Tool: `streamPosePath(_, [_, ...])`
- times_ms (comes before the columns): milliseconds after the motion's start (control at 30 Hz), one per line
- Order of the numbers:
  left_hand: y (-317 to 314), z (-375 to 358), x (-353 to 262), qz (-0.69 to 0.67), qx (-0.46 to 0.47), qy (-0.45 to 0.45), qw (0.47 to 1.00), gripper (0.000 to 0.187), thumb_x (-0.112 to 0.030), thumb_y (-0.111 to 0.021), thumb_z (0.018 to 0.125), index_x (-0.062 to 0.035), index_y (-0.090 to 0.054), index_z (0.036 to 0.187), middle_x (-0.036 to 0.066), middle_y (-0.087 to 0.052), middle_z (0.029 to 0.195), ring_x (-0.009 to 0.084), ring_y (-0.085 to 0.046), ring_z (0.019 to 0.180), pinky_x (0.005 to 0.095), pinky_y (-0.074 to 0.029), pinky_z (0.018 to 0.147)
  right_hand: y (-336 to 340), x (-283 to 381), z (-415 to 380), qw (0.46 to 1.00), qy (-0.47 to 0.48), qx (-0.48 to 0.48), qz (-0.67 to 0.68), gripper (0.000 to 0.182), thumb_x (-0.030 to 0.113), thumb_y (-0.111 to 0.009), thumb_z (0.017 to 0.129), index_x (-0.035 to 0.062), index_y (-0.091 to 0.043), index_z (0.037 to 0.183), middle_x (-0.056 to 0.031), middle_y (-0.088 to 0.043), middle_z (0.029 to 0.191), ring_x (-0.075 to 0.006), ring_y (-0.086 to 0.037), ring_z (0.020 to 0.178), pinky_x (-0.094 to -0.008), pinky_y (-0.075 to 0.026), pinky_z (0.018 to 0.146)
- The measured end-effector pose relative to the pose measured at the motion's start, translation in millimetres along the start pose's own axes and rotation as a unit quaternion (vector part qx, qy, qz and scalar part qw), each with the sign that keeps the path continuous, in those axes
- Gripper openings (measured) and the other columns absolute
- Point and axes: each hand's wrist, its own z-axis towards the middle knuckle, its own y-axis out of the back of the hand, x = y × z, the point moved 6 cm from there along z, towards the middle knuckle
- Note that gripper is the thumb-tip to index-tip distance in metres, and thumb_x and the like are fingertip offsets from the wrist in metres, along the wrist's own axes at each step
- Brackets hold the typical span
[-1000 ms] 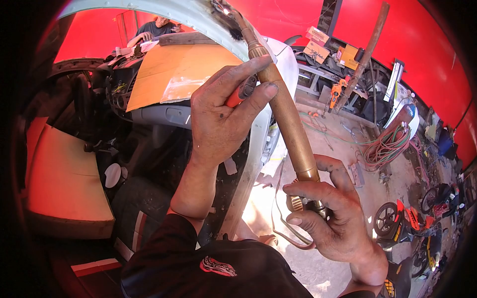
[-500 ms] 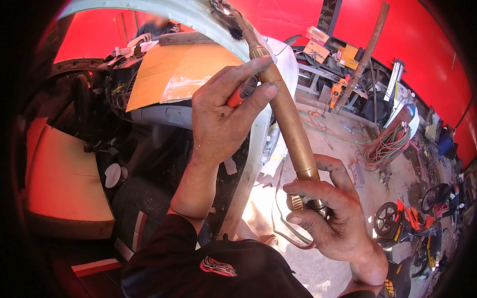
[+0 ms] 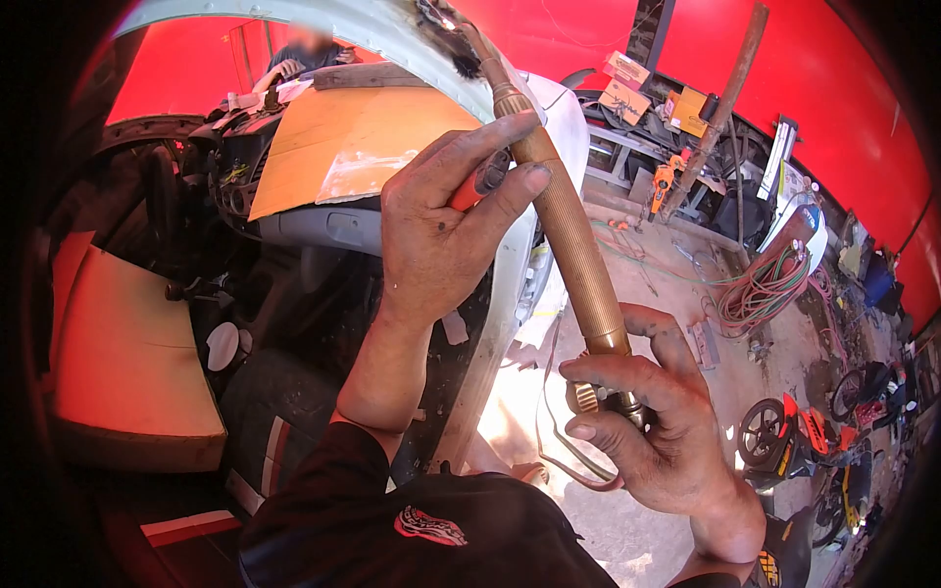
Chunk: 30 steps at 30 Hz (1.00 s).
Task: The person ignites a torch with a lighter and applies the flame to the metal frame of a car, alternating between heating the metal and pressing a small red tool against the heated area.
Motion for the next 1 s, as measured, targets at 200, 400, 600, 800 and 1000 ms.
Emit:
streamPosePath(200, [-1.4,-1.4,3.0,-0.012,-0.002,0.006,1.0,0.041,-0.009,-0.082,0.09,-0.0036,-0.073,0.129,0.009,-0.075,0.102,0.0121,-0.068,0.091,0.0272,-0.054,0.085,-1.3,-0.7,-0.6,1.0,-0.009,0.003,0.001,0.04,0.014,-0.088,0.082,0.0074,-0.075,0.119,-0.0205,-0.053,0.137,-0.0284,-0.062,0.117,-0.0379,-0.053,0.095])
streamPosePath(400, [-1.8,-1.2,0.4,-0.005,0.008,0.02,1.0,0.041,-0.009,-0.082,0.09,-0.0034,-0.073,0.13,0.009,-0.074,0.102,0.0113,-0.067,0.09,0.0265,-0.053,0.084,-0.8,-1.9,-2.3,1.0,-0.009,0.004,0.014,0.04,0.012,-0.088,0.082,0.0073,-0.074,0.12,-0.0204,-0.052,0.137,-0.0276,-0.062,0.118,-0.038,-0.053,0.096])
streamPosePath(600, [-1.6,0.7,-1.7,-0.01,-0.002,0.003,1.0,0.041,-0.008,-0.082,0.089,-0.0031,-0.073,0.129,0.008,-0.074,0.101,0.0111,-0.066,0.09,0.026,-0.053,0.083,-0.3,1.1,-1.9,1.0,0.006,0.004,0.019,0.04,0.011,-0.088,0.082,0.0062,-0.074,0.12,-0.0209,-0.052,0.137,-0.0276,-0.063,0.116,-0.0373,-0.053,0.095])
streamPosePath(800, [-0.7,1.0,-3.5,-0.012,-0.008,-0.011,1.0,0.041,-0.007,-0.082,0.089,-0.0032,-0.073,0.129,0.008,-0.074,0.101,0.0112,-0.066,0.09,0.026,-0.053,0.083,-0.3,2.4,-2.4,1.0,0.01,0.003,0.016,0.041,0.011,-0.088,0.082,0.0048,-0.074,0.12,-0.0216,-0.053,0.136,-0.0272,-0.064,0.114,-0.036,-0.054,0.093])
streamPosePath(1000, [-0.4,1.0,-4.4,-0.002,-0.002,0.004,1.0,0.041,-0.007,-0.082,0.089,-0.0034,-0.073,0.129,0.009,-0.074,0.102,0.0117,-0.066,0.09,0.0259,-0.053,0.084,1.0,5.3,-0.7,0.999,0.032,0.008,-0.007,0.04,0.011,-0.088,0.082,0.005,-0.074,0.12,-0.0216,-0.053,0.136,-0.0269,-0.066,0.112,-0.0361,-0.055,0.091])
